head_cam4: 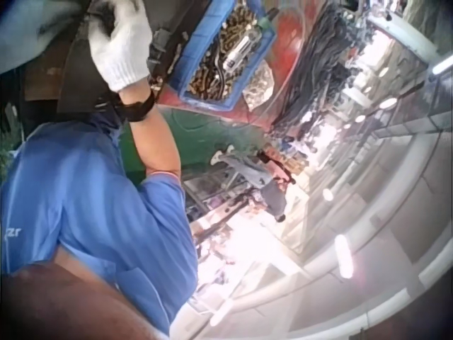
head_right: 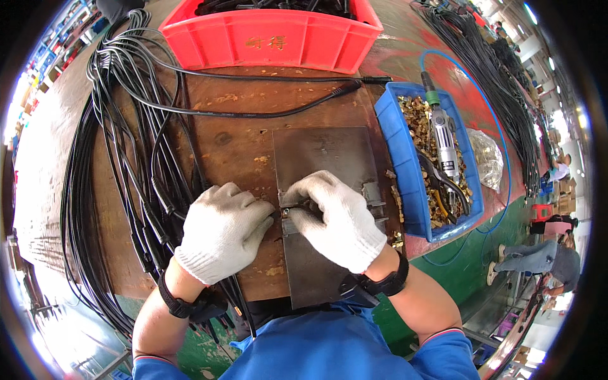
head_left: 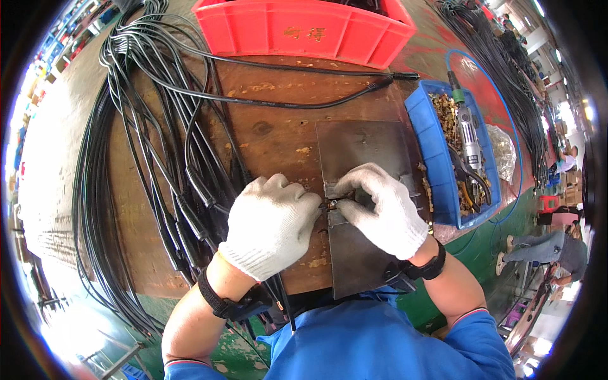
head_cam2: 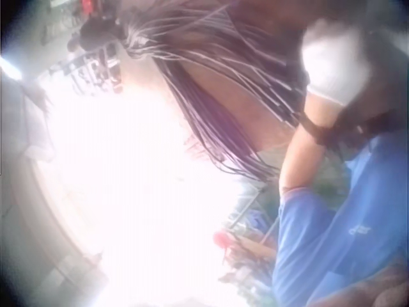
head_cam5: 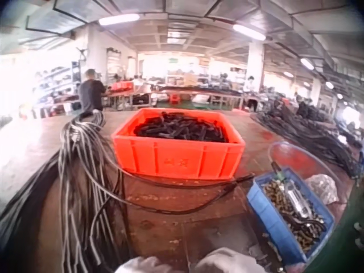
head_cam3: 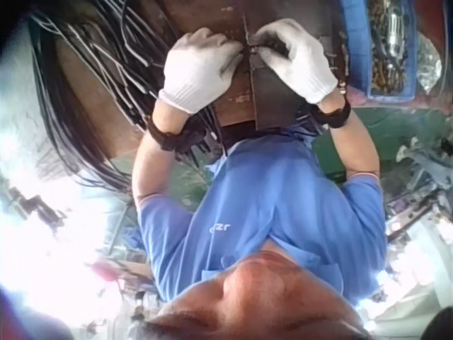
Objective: Crimping metal connectors onto electrical cables using a pneumatic crimping tool.
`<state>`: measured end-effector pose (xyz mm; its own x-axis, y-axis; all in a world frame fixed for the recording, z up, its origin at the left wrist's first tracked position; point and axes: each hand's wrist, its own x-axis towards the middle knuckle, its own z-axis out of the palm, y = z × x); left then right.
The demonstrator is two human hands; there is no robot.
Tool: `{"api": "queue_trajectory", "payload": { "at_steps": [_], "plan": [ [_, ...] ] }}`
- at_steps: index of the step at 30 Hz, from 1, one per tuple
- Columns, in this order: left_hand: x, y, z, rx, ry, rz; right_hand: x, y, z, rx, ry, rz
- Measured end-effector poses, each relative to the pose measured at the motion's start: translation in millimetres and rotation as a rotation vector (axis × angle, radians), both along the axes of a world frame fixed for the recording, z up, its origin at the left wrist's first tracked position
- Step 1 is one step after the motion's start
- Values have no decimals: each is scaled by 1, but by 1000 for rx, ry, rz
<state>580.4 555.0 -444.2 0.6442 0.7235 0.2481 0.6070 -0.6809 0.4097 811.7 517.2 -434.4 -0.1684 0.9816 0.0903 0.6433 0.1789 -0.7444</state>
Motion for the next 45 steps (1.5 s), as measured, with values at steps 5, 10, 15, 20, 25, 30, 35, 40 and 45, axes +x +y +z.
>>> {"api": "queue_trajectory", "payload": {
  "at_steps": [5, 10, 15, 20, 25, 30, 35, 40, 45],
  "plan": [
    [1, -1, -7, -36, 86, -1, 5, 10, -2, -125, 43, 62],
    [3, 0, -7, -63, 12, -11, 6, 14, 4, -204, 25, 67],
    [3, -2, -3, -53, 55, 29, -3, 19, -1, -207, 9, 93],
    [6, 3, -5, -76, 6, 22, 5, 18, 5, -172, -19, 76],
    [6, 3, -2, -146, 26, 35, 6, 21, 0, -212, -14, 62],
    [9, 4, 7, -295, 170, 54, 6, 19, -1, -214, -3, 66],
    [1, 0, -2, -158, 58, 16, 4, 19, 3, -264, 33, 92],
    [3, 0, -2, -111, 14, 26, 9, 25, -2, -307, 84, 75],
    [8, 2, -4, -90, -8, 17, 14, 22, 1, -239, 33, 68]
  ]
}}
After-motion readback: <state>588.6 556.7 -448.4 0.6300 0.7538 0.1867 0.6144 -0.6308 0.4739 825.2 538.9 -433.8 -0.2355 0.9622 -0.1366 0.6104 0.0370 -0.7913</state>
